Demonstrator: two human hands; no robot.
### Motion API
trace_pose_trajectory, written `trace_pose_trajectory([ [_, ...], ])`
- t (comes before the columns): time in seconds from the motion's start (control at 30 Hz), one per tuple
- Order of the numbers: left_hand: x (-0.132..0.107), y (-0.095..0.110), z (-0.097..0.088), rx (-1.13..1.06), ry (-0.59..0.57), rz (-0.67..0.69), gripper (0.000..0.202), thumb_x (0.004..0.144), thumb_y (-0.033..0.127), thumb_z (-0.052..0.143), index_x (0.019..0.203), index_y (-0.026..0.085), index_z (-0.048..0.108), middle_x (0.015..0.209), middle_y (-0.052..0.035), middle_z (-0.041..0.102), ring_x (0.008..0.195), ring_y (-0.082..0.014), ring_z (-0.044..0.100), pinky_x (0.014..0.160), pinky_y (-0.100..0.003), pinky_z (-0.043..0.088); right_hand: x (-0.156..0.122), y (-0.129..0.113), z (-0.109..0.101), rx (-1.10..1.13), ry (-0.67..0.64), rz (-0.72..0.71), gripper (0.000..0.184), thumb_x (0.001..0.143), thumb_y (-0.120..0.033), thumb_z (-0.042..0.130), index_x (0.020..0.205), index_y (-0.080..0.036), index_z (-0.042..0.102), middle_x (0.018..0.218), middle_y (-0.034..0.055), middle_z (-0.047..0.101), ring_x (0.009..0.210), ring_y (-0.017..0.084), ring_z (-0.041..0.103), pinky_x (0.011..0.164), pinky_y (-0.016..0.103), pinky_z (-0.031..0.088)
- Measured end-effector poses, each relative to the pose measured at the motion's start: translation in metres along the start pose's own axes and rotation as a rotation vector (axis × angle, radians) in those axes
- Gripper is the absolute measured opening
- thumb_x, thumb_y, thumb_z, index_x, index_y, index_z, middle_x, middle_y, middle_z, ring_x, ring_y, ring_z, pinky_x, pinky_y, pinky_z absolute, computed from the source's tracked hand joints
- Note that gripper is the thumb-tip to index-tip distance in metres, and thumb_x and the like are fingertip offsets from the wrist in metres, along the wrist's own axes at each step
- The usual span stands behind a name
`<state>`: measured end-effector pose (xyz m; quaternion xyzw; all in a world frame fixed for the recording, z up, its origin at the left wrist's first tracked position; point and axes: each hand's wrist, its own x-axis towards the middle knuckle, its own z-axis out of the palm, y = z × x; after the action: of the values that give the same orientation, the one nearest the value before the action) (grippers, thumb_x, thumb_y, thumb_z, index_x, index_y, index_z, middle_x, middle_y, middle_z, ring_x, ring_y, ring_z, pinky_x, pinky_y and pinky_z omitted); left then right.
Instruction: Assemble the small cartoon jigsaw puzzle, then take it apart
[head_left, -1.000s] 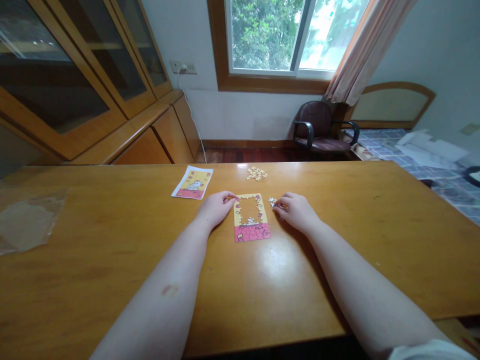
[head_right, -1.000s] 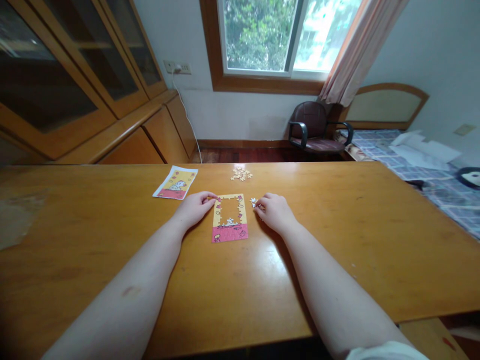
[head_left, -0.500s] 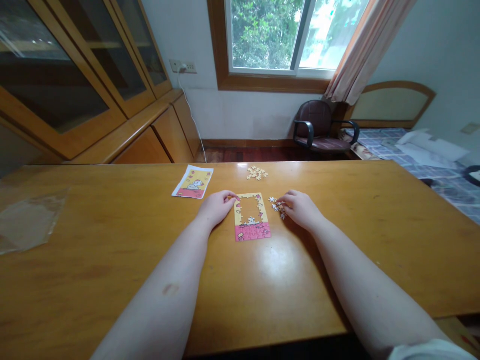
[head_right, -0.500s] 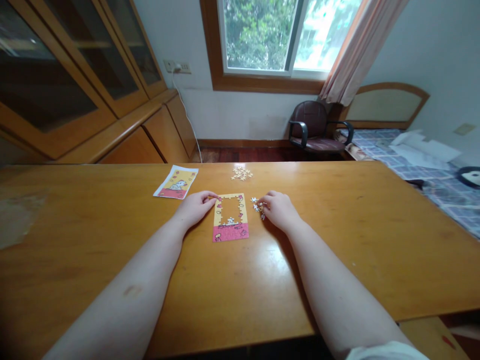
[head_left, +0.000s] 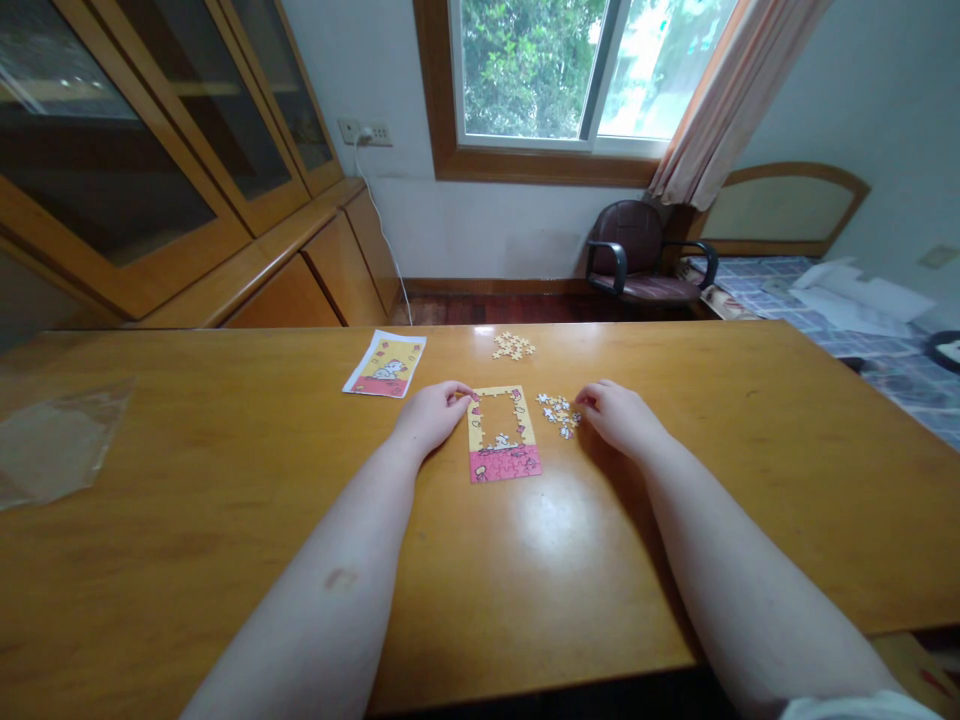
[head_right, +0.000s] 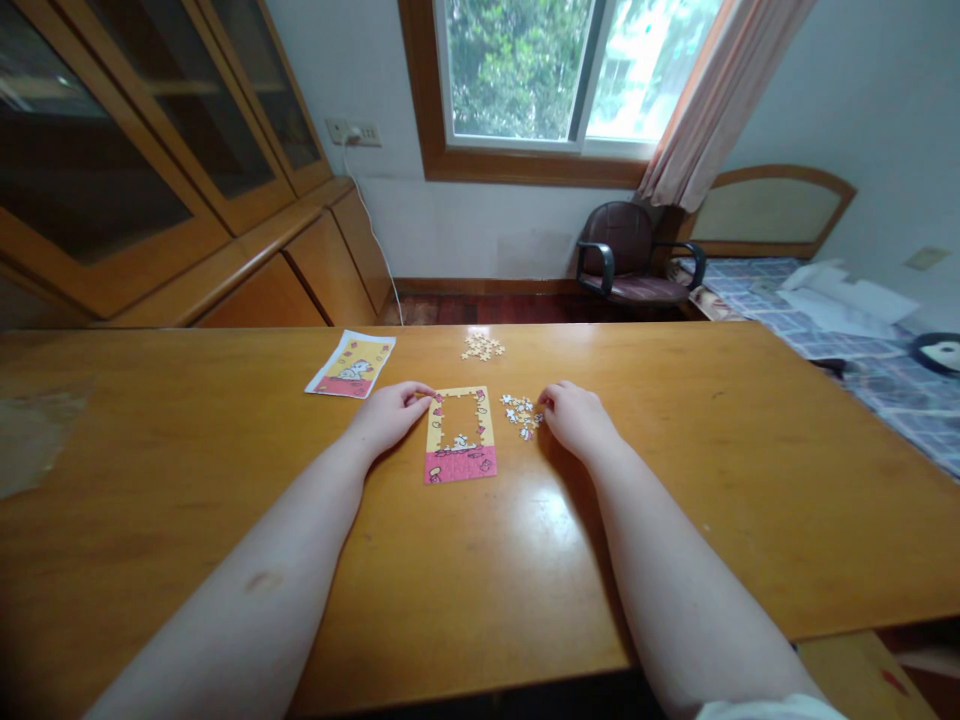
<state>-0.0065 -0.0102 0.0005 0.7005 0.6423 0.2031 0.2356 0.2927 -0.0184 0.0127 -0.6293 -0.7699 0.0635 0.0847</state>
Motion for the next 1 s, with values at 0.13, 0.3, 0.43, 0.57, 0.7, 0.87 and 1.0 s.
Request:
trace_pose_trajectory([
  [0.13, 0.0, 0.0, 0.0, 0.005, 0.0, -0.001, 0.029, 0.082, 0.042, 0.051, 0.098, 0.028, 0.07, 0.077, -0.0005, 0.066, 0.074, -0.0189, 0.06, 0.06, -0.027, 0.038, -0.001, -0.004, 0.0, 0.03, -0.018, -0.032, 0.016, 0.085, -0.025, 0.053, 0.086, -0.022, 0.068, 0.093, 0.0041, 0.067, 0.083, 0.017, 0.061, 0.073, 0.025, 0.042],
  [0.3, 0.0, 0.0, 0.0, -0.001, -0.002, 0.0, 0.031, 0.082, 0.043, 0.05, 0.099, 0.028, 0.07, 0.075, -0.0003, 0.065, 0.071, -0.0182, 0.059, 0.059, -0.027, 0.038, -0.003, -0.013, 0.003, 0.062, -0.075, -0.069, 0.013, 0.082, -0.034, 0.061, 0.08, -0.023, 0.069, 0.089, 0.0028, 0.066, 0.08, 0.016, 0.061, 0.073, 0.025, 0.043],
  [0.43, 0.0, 0.0, 0.0, -0.004, -0.004, -0.003, 0.031, 0.082, 0.043, 0.051, 0.099, 0.027, 0.07, 0.074, -0.0005, 0.065, 0.071, -0.0182, 0.059, 0.059, -0.027, 0.038, -0.002, -0.011, 0.003, 0.048, -0.05, -0.042, 0.016, 0.085, -0.032, 0.056, 0.084, -0.023, 0.069, 0.09, 0.0038, 0.067, 0.081, 0.016, 0.061, 0.072, 0.025, 0.042],
  [0.57, 0.0, 0.001, 0.0, -0.005, -0.005, 0.001, 0.029, 0.082, 0.043, 0.051, 0.098, 0.028, 0.07, 0.074, -0.0002, 0.065, 0.072, -0.0186, 0.059, 0.059, -0.027, 0.037, 0.0, -0.002, 0.002, 0.047, -0.015, -0.001, 0.018, 0.086, -0.026, 0.052, 0.087, -0.021, 0.069, 0.094, 0.0048, 0.067, 0.084, 0.017, 0.06, 0.073, 0.025, 0.041],
  [0.7, 0.001, 0.001, 0.0, -0.001, -0.014, -0.001, 0.028, 0.082, 0.042, 0.051, 0.098, 0.029, 0.07, 0.073, 0.0001, 0.065, 0.072, -0.0186, 0.059, 0.058, -0.027, 0.036, 0.002, 0.003, 0.003, 0.076, -0.042, 0.018, 0.018, 0.084, -0.022, 0.053, 0.088, -0.022, 0.07, 0.095, 0.0049, 0.067, 0.082, 0.016, 0.059, 0.072, 0.024, 0.04],
  [0.87, 0.001, 0.001, 0.0, -0.005, -0.005, -0.003, 0.028, 0.082, 0.042, 0.051, 0.098, 0.028, 0.07, 0.073, 0.0002, 0.065, 0.072, -0.0181, 0.059, 0.059, -0.027, 0.036, 0.0, 0.006, 0.002, 0.139, -0.082, 0.011, 0.025, 0.079, -0.012, 0.051, 0.087, -0.023, 0.072, 0.094, 0.0038, 0.065, 0.083, 0.015, 0.059, 0.076, 0.023, 0.041],
  [1.0, 0.001, 0.0, 0.001, -0.001, -0.007, -0.001, 0.028, 0.082, 0.042, 0.051, 0.098, 0.029, 0.07, 0.072, 0.0005, 0.064, 0.071, -0.0179, 0.058, 0.058, -0.027, 0.036, -0.002, 0.009, -0.003, 0.199, -0.123, -0.009, 0.024, 0.073, -0.012, 0.058, 0.09, -0.022, 0.071, 0.092, 0.0037, 0.064, 0.081, 0.015, 0.06, 0.076, 0.023, 0.042],
])
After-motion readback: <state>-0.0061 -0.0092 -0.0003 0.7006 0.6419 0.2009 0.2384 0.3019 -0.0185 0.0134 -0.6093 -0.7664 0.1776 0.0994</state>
